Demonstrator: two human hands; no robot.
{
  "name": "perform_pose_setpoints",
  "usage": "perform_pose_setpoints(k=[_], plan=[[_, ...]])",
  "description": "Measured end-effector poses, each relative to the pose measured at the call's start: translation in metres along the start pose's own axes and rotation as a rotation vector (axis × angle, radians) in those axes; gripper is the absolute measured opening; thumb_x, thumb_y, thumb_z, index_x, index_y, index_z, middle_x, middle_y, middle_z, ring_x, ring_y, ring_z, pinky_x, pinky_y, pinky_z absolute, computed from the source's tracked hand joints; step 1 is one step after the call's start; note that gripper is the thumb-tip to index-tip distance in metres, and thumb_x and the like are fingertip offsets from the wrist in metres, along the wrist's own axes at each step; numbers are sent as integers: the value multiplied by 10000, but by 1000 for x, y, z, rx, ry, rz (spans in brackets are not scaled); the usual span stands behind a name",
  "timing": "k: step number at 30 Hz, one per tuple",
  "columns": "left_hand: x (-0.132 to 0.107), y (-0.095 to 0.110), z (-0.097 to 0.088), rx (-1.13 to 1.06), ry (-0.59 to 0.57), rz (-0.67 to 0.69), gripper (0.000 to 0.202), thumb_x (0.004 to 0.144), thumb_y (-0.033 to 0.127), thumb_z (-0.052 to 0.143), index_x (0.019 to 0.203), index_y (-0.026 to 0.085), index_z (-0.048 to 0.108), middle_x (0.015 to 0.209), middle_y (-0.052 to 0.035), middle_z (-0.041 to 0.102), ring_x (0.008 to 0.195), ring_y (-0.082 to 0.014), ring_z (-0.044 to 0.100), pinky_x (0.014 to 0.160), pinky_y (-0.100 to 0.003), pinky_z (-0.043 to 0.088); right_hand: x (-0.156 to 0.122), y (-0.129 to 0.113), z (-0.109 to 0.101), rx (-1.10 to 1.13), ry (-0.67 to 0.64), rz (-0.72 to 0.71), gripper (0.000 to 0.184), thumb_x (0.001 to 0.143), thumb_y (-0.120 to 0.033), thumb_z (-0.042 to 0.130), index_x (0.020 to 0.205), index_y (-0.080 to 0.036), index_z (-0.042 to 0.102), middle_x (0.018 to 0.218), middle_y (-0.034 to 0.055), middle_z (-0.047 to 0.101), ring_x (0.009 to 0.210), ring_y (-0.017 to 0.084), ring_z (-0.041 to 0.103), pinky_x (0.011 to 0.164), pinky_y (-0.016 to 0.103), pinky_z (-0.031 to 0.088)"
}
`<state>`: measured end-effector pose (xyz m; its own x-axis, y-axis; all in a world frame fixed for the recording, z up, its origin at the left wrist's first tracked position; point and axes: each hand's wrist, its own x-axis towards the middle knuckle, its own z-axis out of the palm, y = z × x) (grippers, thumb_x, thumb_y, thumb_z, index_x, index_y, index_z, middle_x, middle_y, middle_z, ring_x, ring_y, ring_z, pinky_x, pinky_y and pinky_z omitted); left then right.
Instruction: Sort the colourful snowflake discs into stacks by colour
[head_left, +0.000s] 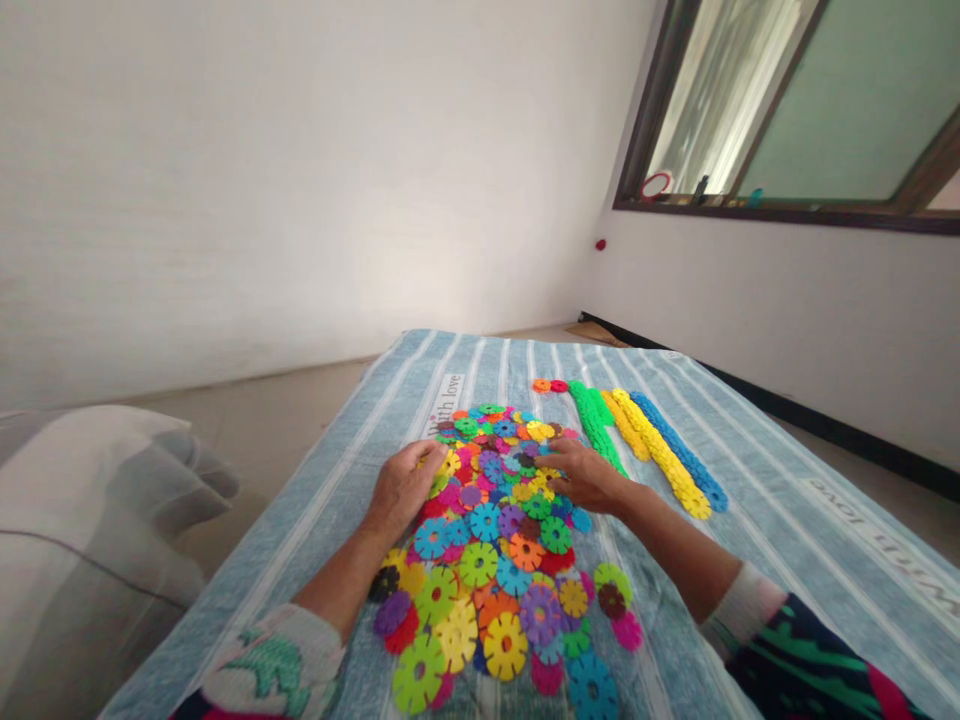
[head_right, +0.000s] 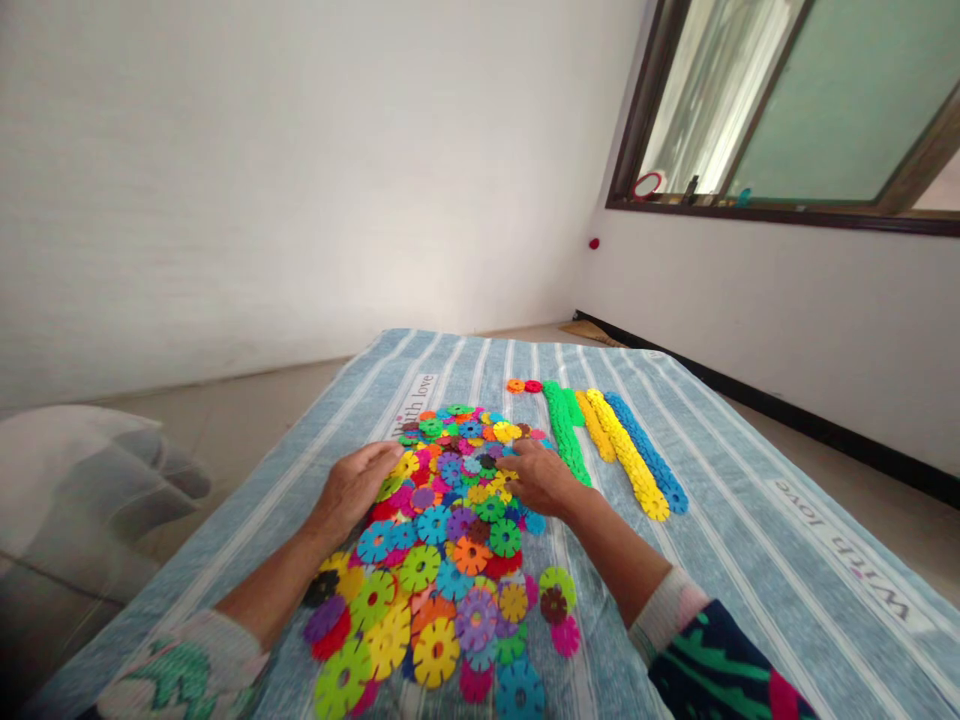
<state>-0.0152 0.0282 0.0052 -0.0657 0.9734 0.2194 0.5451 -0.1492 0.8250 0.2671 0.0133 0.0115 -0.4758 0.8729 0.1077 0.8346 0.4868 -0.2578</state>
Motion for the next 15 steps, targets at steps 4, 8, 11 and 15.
perform_pose_setpoints(k=[4,8,11,15], plan=[[0,0,0,-4,-6,2,462,743,540,485,939,184,704,1004,-54,738,944,-235,659,830,-278,494,3,0,-8,12,-14,2,247,761,-142,676,1005,-171,686,1129,114,585,1107,263,532,944,381,416],[-1,2,-1,14,-19,0,463,754,543,469,928,180,698,996,-53,737,933,-233,661,834,-279,489,4,-2,-18,33,-4,34,138,701,-116,725,827,-151,682,1014,78,634,1021,219,573,878,309,440],[0,3,-1,36,-19,4,459,754,541,466,913,180,701,971,-48,738,921,-232,663,842,-279,482,3,-8,-24,35,-24,63,62,729,-105,679,764,-156,680,890,35,665,874,168,612,771,251,452],[0,3,-1,33,-7,25,465,749,541,469,919,179,706,996,-43,735,932,-230,658,852,-278,477,7,-18,-26,3,-87,77,103,738,-127,662,812,-173,717,845,24,692,794,154,629,687,226,442]])
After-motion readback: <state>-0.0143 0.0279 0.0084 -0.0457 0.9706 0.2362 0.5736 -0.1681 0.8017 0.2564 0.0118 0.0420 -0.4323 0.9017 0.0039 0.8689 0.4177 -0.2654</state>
